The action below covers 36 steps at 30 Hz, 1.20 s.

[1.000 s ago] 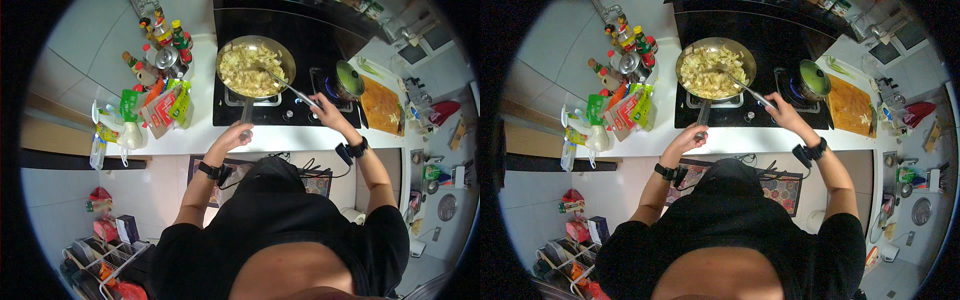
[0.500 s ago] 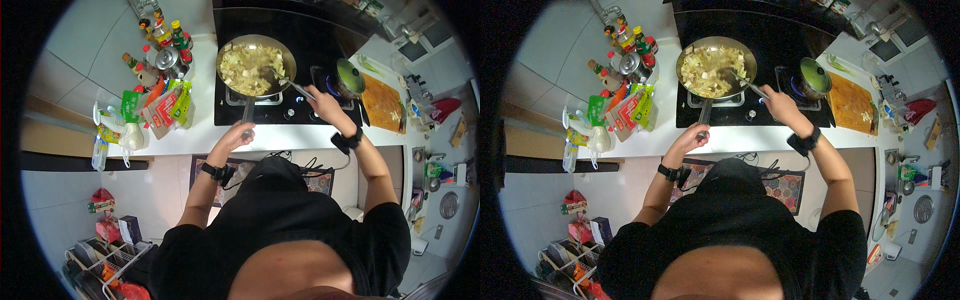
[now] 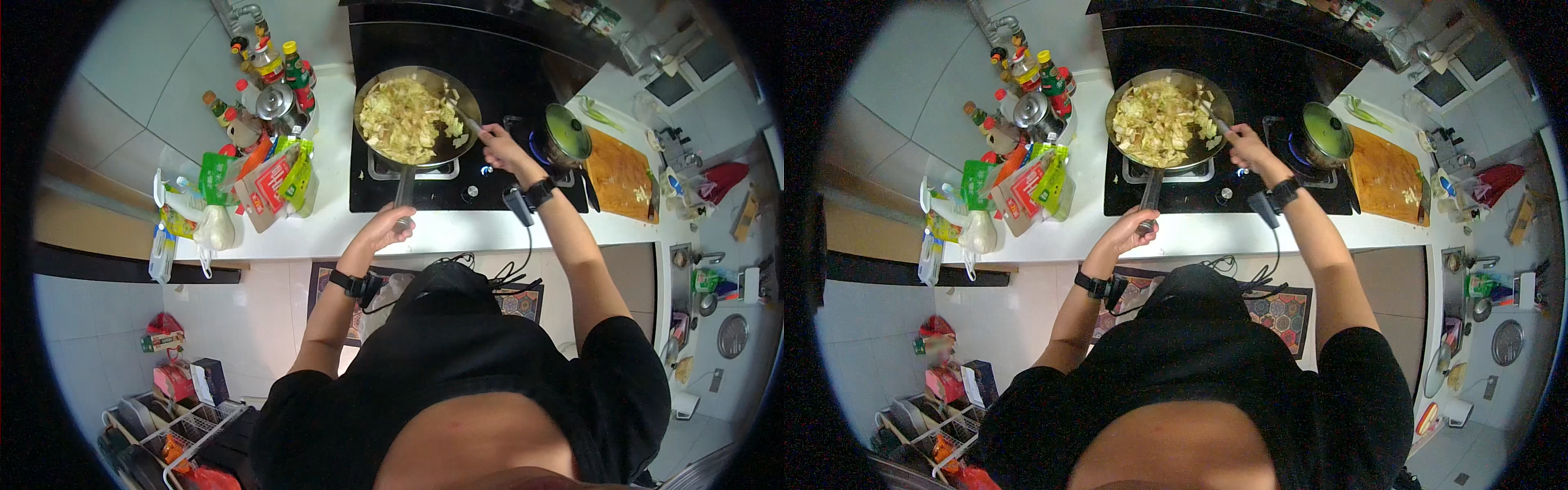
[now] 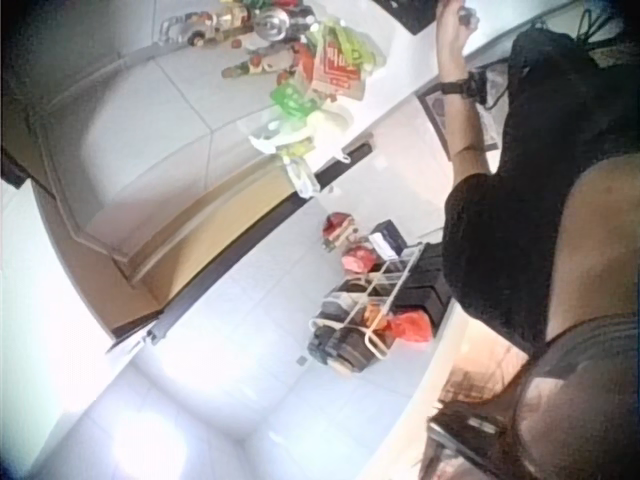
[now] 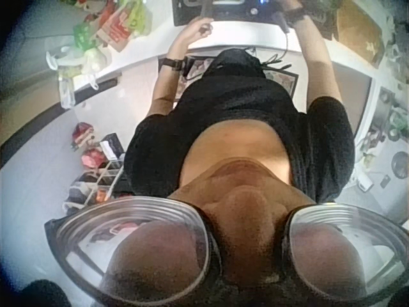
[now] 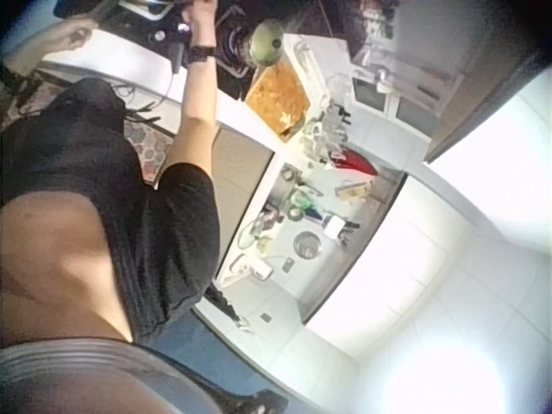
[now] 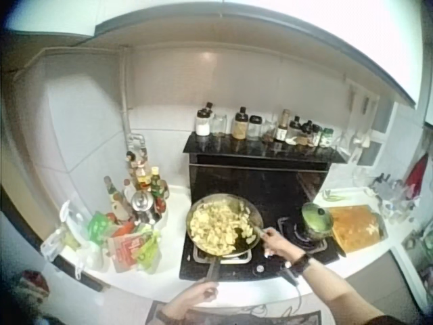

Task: The person is stir-frying ingredients including cabbage in a pan on a stove.

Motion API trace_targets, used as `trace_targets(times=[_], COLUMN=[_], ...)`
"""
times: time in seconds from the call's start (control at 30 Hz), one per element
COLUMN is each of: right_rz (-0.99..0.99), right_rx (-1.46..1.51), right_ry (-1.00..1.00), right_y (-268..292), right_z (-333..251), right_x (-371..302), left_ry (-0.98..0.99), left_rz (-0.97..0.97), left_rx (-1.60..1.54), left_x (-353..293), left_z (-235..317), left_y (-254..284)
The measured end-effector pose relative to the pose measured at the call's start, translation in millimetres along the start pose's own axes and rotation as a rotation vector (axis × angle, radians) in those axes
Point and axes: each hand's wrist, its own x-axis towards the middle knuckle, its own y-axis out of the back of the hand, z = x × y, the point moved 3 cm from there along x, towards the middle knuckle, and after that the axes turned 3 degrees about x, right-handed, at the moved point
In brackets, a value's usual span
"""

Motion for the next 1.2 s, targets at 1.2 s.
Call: trace_targets(times=[1.2], right_rz=[0.338], right_rx=[-0.751], right_ry=[0.622], right_y=[-27], right_z=[-63], right_x=[1], left_ry=[-0.012], left_rz=[0.037], left_rx=[0.009], left_x=[-4], left_z=[3], left_y=[-6])
